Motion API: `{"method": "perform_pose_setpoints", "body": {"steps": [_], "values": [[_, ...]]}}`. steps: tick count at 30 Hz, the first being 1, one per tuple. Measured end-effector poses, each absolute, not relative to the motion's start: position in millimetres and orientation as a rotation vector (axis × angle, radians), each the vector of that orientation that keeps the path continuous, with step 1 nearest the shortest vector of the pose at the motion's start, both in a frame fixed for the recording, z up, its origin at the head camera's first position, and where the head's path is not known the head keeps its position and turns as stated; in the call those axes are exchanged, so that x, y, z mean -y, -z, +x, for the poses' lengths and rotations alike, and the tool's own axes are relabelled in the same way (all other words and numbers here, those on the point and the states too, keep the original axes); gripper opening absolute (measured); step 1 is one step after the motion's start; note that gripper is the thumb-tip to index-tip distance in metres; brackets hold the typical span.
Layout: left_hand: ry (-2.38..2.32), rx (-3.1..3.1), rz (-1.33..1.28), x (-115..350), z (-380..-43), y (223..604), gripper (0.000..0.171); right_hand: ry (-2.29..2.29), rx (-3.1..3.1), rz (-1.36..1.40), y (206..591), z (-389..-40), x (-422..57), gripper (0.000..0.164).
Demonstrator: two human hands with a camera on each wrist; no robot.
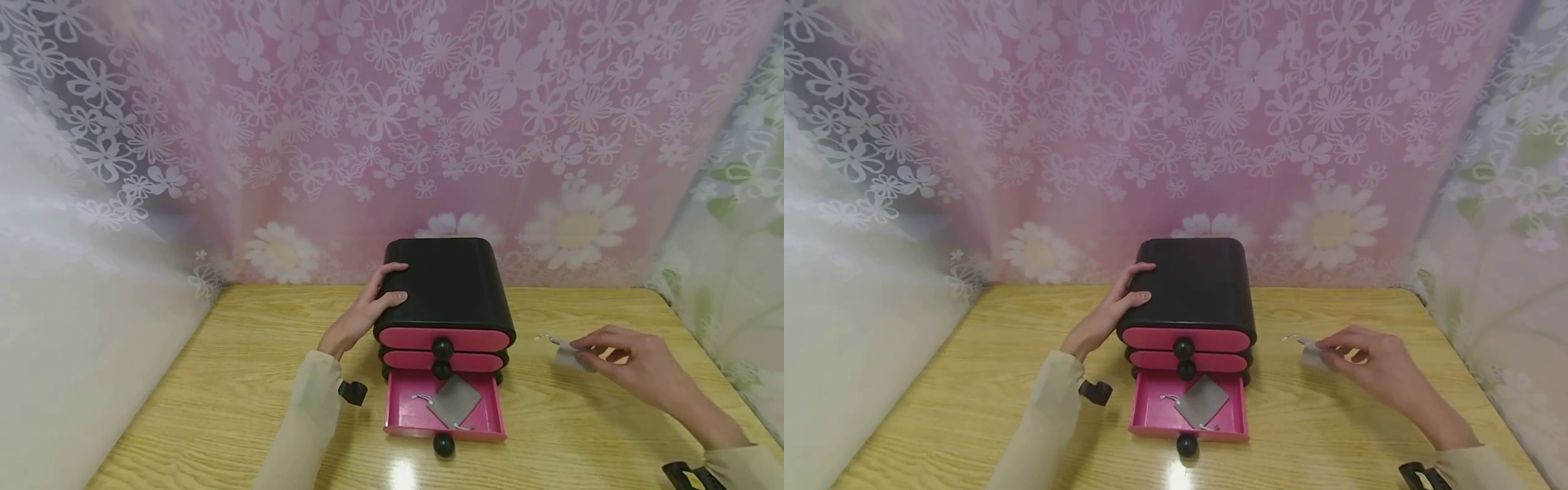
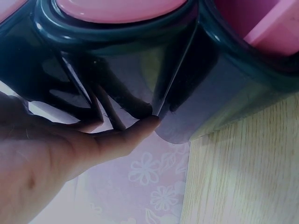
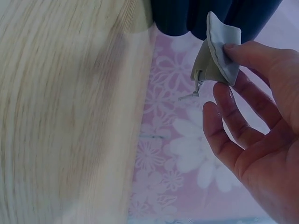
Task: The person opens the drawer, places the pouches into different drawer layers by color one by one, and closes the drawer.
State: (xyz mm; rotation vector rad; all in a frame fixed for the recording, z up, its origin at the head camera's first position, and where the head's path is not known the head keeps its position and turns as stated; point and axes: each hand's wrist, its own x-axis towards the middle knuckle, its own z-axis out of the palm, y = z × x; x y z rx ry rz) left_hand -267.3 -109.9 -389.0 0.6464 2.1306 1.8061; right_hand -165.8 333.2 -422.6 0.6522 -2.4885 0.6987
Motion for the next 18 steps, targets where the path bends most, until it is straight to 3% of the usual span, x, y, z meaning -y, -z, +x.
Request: {"method": "perform_pose_setpoints", "body": {"steps": [18], "values": [[-1.801,-2.138,0.666,109.6,-267.1,388.9,0.051,-0.818,2.430,0.832,415.0,-150.9,-311.4,0.051]]}}
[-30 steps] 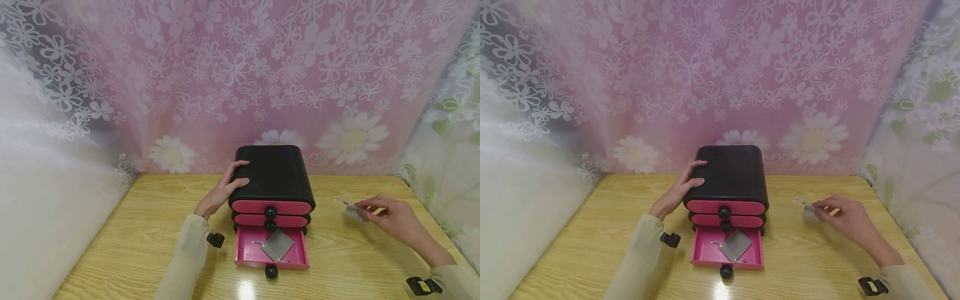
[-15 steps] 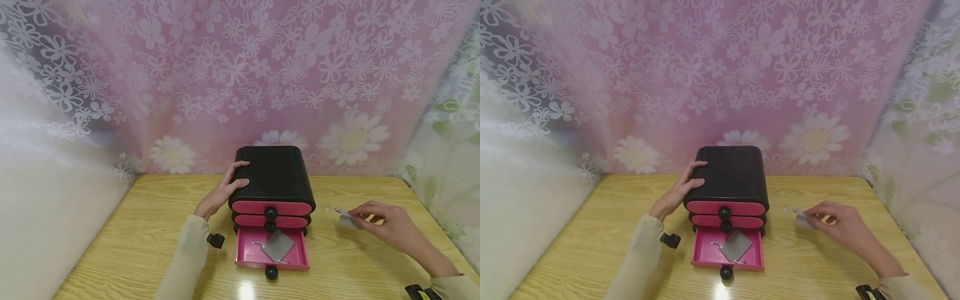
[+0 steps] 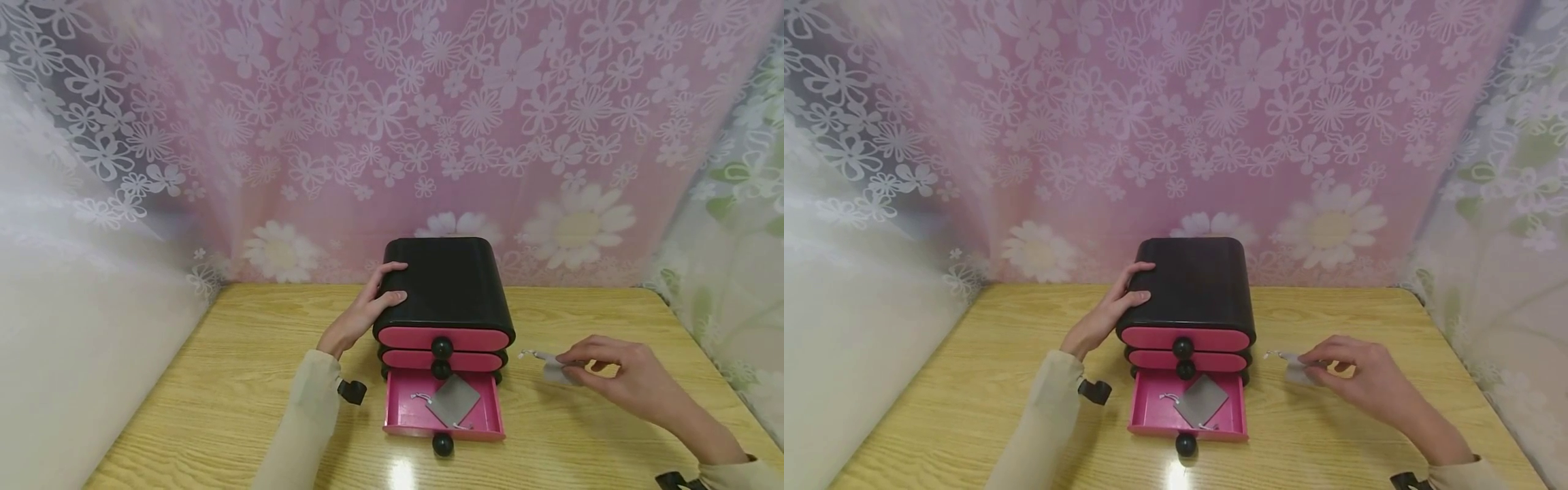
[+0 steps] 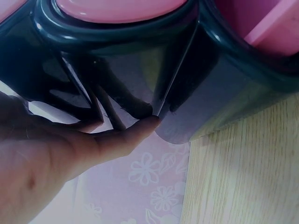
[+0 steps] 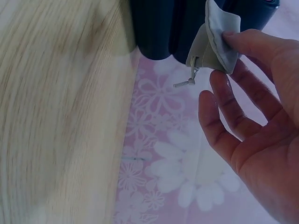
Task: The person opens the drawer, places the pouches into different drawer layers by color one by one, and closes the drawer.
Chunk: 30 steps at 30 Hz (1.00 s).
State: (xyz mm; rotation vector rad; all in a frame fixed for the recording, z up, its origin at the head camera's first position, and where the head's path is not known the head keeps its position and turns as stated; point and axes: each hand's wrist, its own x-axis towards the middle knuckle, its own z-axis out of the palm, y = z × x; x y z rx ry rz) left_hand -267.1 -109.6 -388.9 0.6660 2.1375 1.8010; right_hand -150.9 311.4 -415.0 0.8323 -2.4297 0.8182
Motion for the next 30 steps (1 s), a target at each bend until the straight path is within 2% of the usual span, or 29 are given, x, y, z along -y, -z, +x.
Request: {"method": "perform_pose_setpoints", "body": {"steps": [30], "values": [[-1.805,-2.133,0.662,109.7,-266.0,387.0,0.051,-0.954,2.336,1.080,408.3,-138.4,-273.2,0.052]]}}
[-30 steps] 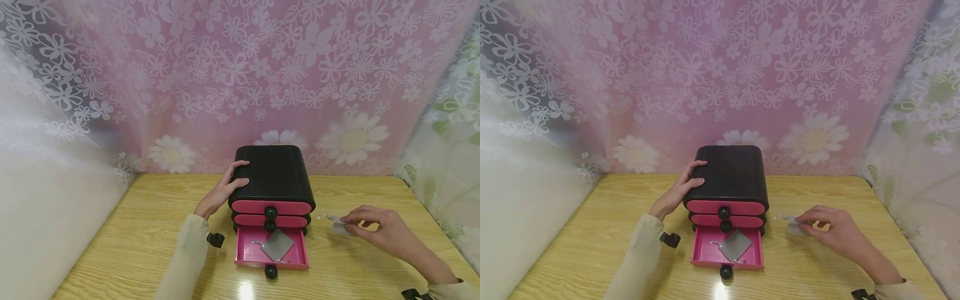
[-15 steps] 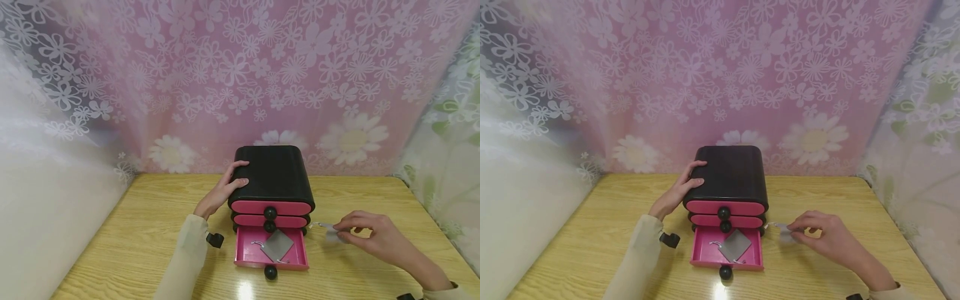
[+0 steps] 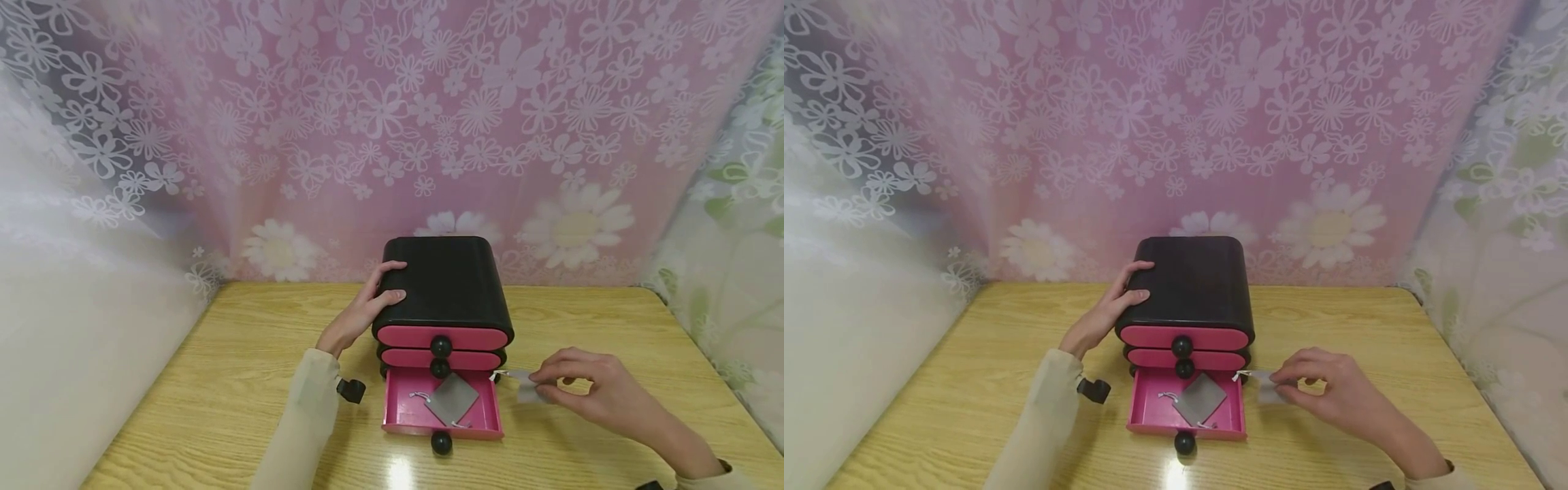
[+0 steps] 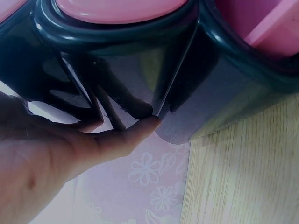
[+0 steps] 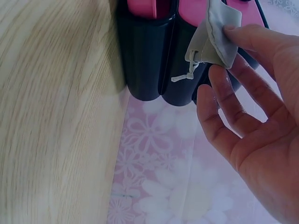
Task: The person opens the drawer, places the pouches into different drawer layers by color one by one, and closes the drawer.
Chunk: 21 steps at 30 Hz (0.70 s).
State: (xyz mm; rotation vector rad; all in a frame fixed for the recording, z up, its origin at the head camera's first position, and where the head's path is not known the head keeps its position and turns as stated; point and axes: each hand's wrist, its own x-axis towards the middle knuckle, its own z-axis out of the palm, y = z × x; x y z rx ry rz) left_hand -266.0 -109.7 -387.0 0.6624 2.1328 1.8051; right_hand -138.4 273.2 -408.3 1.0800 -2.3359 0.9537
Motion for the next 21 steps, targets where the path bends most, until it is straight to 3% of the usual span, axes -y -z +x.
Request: {"method": "perform_pose_setpoints", "body": {"steps": [21], "values": [[-1.807,-2.129,0.650,109.6,-264.9,386.2,0.051,-0.994,2.289,1.175,413.3,-139.7,-247.1,0.051]]}}
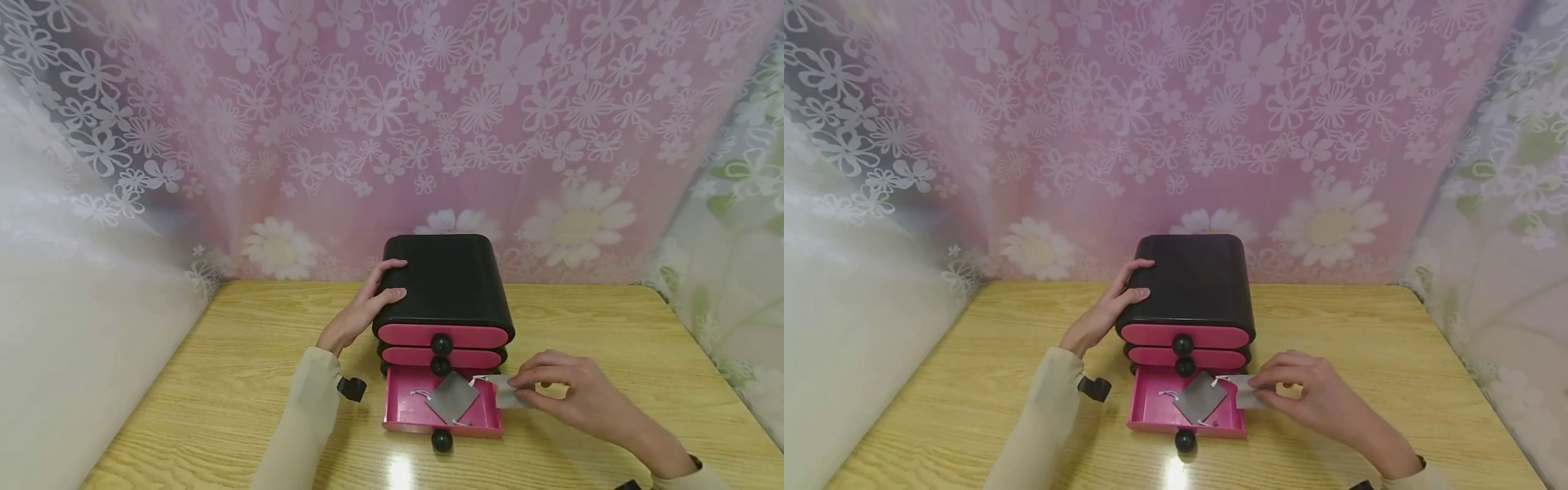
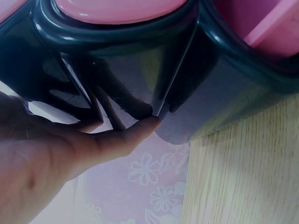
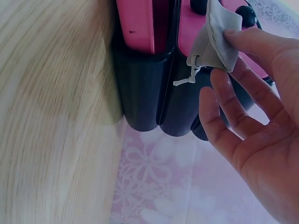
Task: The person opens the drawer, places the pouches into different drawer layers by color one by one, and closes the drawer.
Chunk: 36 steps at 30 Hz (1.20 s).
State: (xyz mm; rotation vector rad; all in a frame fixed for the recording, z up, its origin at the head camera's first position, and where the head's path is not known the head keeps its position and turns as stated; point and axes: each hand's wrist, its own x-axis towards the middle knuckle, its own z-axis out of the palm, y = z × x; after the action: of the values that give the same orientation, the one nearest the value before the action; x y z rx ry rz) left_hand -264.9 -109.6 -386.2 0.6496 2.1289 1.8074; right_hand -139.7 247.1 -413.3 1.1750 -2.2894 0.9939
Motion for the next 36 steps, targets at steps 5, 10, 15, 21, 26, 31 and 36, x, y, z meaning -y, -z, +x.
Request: {"method": "perform_pose_setpoints", "body": {"steps": [5,10,15,21,26,31,36], "values": [[-1.809,-2.126,0.651,109.1,-265.7,386.0,0.050,-1.018,2.271,1.195,418.0,-141.6,-240.9,0.050],[-1.807,-2.128,0.654,109.1,-266.2,386.6,0.050,-1.020,2.262,1.211,420.4,-142.8,-233.9,0.051],[-1.809,-2.130,0.653,109.5,-266.7,387.2,0.050,-1.004,2.264,1.223,421.4,-143.2,-225.0,0.047],[-1.808,-2.126,0.672,109.4,-266.6,386.8,0.051,-1.027,2.273,1.232,423.3,-144.3,-216.7,0.043],[-1.808,-2.123,0.672,109.7,-267.0,386.9,0.051,-1.036,2.269,1.237,426.4,-146.3,-211.0,0.041],[-1.807,-2.128,0.673,110.1,-267.2,388.0,0.052,-1.046,2.249,1.264,430.6,-148.4,-205.6,0.040],[-1.807,-2.130,0.677,110.1,-267.2,388.2,0.051,-1.031,2.248,1.266,433.5,-149.2,-199.9,0.040]]}}
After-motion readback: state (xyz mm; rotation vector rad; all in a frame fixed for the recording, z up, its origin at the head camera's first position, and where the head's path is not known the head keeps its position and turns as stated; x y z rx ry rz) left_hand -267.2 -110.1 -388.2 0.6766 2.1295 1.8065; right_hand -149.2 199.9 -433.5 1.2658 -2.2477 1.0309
